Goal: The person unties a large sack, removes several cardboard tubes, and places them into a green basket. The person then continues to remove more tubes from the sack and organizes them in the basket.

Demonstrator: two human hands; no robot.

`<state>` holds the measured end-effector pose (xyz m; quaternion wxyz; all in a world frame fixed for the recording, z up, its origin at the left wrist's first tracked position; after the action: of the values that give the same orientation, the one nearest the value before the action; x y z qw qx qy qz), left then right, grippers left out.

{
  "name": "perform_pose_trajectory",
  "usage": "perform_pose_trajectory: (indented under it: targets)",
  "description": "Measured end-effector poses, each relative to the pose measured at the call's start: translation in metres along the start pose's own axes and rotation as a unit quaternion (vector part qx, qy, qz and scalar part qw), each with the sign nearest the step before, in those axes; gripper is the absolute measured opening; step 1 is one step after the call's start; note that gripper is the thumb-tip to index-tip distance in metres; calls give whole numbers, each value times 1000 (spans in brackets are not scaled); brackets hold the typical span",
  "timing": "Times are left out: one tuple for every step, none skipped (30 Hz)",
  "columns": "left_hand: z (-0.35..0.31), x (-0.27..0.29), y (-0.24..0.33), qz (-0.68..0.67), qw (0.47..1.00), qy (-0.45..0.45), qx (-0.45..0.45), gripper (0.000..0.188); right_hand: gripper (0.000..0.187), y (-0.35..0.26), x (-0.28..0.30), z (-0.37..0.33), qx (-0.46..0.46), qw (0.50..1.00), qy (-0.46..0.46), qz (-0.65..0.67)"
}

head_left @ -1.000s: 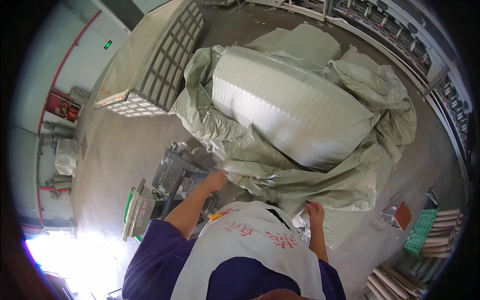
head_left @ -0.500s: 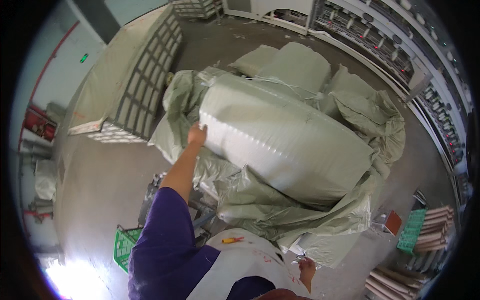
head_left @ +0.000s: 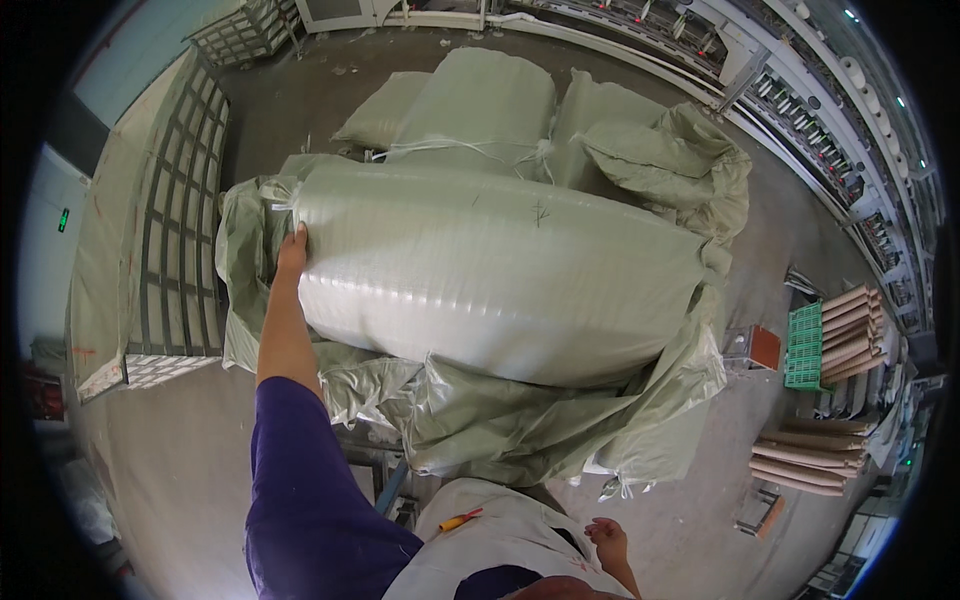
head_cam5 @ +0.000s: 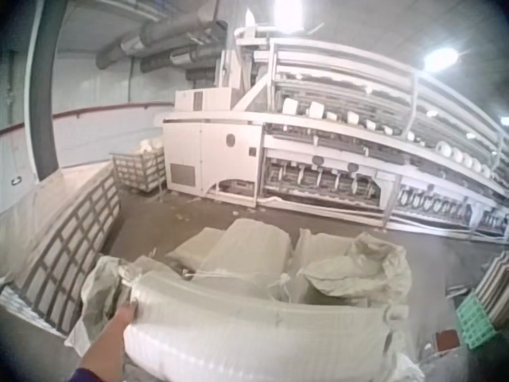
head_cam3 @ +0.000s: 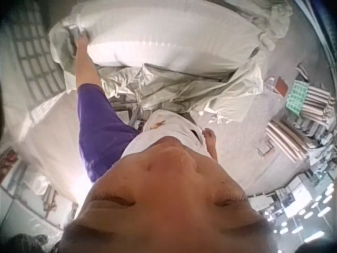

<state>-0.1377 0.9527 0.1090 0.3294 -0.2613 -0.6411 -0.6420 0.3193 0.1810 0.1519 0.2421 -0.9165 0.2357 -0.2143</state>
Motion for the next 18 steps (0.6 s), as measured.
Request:
perform_pose_trajectory:
  targets:
    - [-3, 0, -1, -89, 996, -13, 3, 67, 26, 4, -1, 1, 1, 1000, -16, -5]
    - [-6, 3, -1, -93, 995, -17, -17, 65, 26, 8, 2, 3, 2, 1000, -7, -17]
    - [-9, 7, -2, -93, 995, -10, -16, 63, 26, 13, 4, 5, 9, 1000, -10, -25]
    - [-13, 10, -3, -100, 995, -10, 2, 62, 26, 18, 5, 7, 16, 999, -15, -32]
    - [-18, 13, -2, -101, 995, -21, -8, 60, 26, 22, 7, 9, 19, 1000, -14, -18]
    - [-26, 17, -2, -105, 994, -38, 2, 58, 26, 26, 8, 12, 20, 1000, -16, -5]
    - [-37, 25, -3, -104, 993, -47, 24, 56, 26, 27, 7, 14, 19, 1000, -21, 6]
    - [-54, 34, 1, -79, 996, 0, -49, 51, 26, 27, 6, 16, 15, 999, -22, 23]
    - [-72, 42, 5, -62, 991, 47, -108, 48, 25, 24, 4, 17, 11, 999, -24, 38]
    - [-91, 49, 3, -17, 993, 42, -105, 48, 25, 18, 1, 20, 9, 998, -28, 54]
    - [-112, 55, -2, -27, 996, 47, -74, 51, 25, 9, -4, 21, 20, 998, -34, 53]
    - [-136, 61, -8, -83, 993, 39, -67, 53, 25, -1, -9, 21, 31, 997, -40, 52]
    - [-149, 66, -16, -44, 998, 47, -3, 55, 25, -13, -14, 22, 43, 997, -45, 50]
    - [-163, 70, -22, -74, 996, 50, 6, 60, 25, -22, -23, 22, 39, 997, -55, 42]
    - [-162, 74, -30, -50, 997, 32, 57, 63, 25, -32, -31, 24, 37, 997, -62, 32]
    - [-161, 77, -39, -41, 993, 28, 106, 67, 25, -42, -37, 25, 46, 995, -80, 25]
    - [-152, 75, -42, 1, 994, -13, 105, 70, 26, -51, -42, 26, 51, 995, -82, 3]
    - [-135, 74, -44, 45, 993, -33, 106, 72, 26, -59, -48, 28, 69, 993, -95, -12]
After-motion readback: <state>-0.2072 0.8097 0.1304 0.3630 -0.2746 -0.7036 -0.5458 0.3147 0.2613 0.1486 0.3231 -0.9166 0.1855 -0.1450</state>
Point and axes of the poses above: each hand's wrist, its own z-axis towards the middle knuckle, its own x-axis out of the back of the hand, y = z × x, the point moved 4 cm from there along z, towards the middle knuckle, and after that the axes turned 7 degrees about -x, right-handed, at the moved point
